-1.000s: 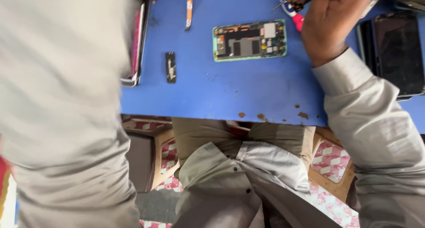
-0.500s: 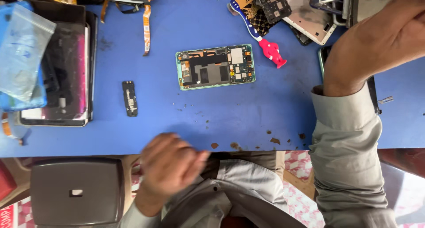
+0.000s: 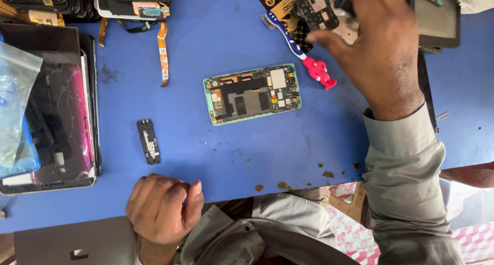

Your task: The person disassembles a smartphone on a cluttered blue workbench. They use a screwdriver to remove screws, pry off the back cover and midframe, lift out the battery and small internal components, and set the removed parts on the bench.

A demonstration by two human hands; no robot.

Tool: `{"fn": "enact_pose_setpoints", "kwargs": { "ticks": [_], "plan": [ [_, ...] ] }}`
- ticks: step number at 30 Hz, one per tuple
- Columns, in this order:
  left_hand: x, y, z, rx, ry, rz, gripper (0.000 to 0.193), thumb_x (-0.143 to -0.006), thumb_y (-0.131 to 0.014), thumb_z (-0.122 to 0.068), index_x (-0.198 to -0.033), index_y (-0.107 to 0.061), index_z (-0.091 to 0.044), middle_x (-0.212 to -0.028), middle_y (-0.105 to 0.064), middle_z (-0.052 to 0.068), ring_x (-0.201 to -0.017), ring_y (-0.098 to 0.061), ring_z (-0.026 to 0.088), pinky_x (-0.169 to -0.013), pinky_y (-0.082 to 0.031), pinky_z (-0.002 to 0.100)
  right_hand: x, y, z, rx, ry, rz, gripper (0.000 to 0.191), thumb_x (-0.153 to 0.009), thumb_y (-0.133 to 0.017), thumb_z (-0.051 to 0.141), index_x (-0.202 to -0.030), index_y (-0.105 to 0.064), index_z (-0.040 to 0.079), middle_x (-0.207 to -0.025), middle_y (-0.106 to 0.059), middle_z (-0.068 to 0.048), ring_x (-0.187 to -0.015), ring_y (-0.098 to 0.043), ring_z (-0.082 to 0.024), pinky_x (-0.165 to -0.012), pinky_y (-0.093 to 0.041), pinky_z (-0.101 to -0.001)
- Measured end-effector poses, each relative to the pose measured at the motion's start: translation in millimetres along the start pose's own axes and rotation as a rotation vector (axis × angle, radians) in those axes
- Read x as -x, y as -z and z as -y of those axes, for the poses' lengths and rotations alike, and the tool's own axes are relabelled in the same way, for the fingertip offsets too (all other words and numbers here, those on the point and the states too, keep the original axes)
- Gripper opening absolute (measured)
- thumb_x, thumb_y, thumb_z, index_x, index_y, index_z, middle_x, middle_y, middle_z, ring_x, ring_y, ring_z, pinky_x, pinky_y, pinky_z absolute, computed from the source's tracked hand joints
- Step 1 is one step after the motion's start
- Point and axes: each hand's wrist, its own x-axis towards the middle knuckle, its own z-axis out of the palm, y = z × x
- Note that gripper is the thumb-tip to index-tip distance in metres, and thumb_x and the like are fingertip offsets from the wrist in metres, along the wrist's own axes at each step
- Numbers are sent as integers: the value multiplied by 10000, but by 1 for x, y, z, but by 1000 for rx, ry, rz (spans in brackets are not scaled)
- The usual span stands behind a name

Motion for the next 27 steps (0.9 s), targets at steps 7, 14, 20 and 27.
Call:
{"fn": "enact_pose_setpoints", "kwargs": {
  "ticks": [7, 14, 20, 27],
  "plan": [
    [3, -3, 22, 55, 2, -34, 322, -907, -717, -110, -652, -527, -67, -636, -579, 38, -549, -560, 186, -521, -373, 338, -12, -26, 9, 50, 22, 101, 366, -801, -918, 50, -1078, -691, -25, -1095, -643, -130, -957, -679, -298, -807, -559, -378],
    [4, -9, 30, 62, -28, -71, 344, -917, -698, -141, -629, -523, -73, -593, -569, 38, -511, -559, 170, -484, -362, 312, 1, -27, -9, -31, -67, -106, 85, -1032, -700, -79, -1107, -675, -47, -1065, -715, -114, -901, -659, -207, -790, -509, -287],
    [4, -12, 24, 58, -15, -77, 345, -919, -697, -130, -625, -523, -75, -592, -575, 36, -510, -562, 176, -484, -374, 316, 5, -20, -5, -630, -489, -237, 127, -1184, -676, 38, -1136, -673, -80, -822, -593, -55, -605, -432, -79, -569, -306, -231],
    [2, -8, 13, 51, 26, -21, 321, -918, -700, -100, -649, -529, -60, -621, -586, 40, -543, -570, 194, -513, -393, 333, 2, -15, 6, -844, -478, -243, 202, -1230, -642, 71, -1074, -639, -58, -702, -568, -52, -467, -424, -82, -460, -318, -239]
  ]
}}
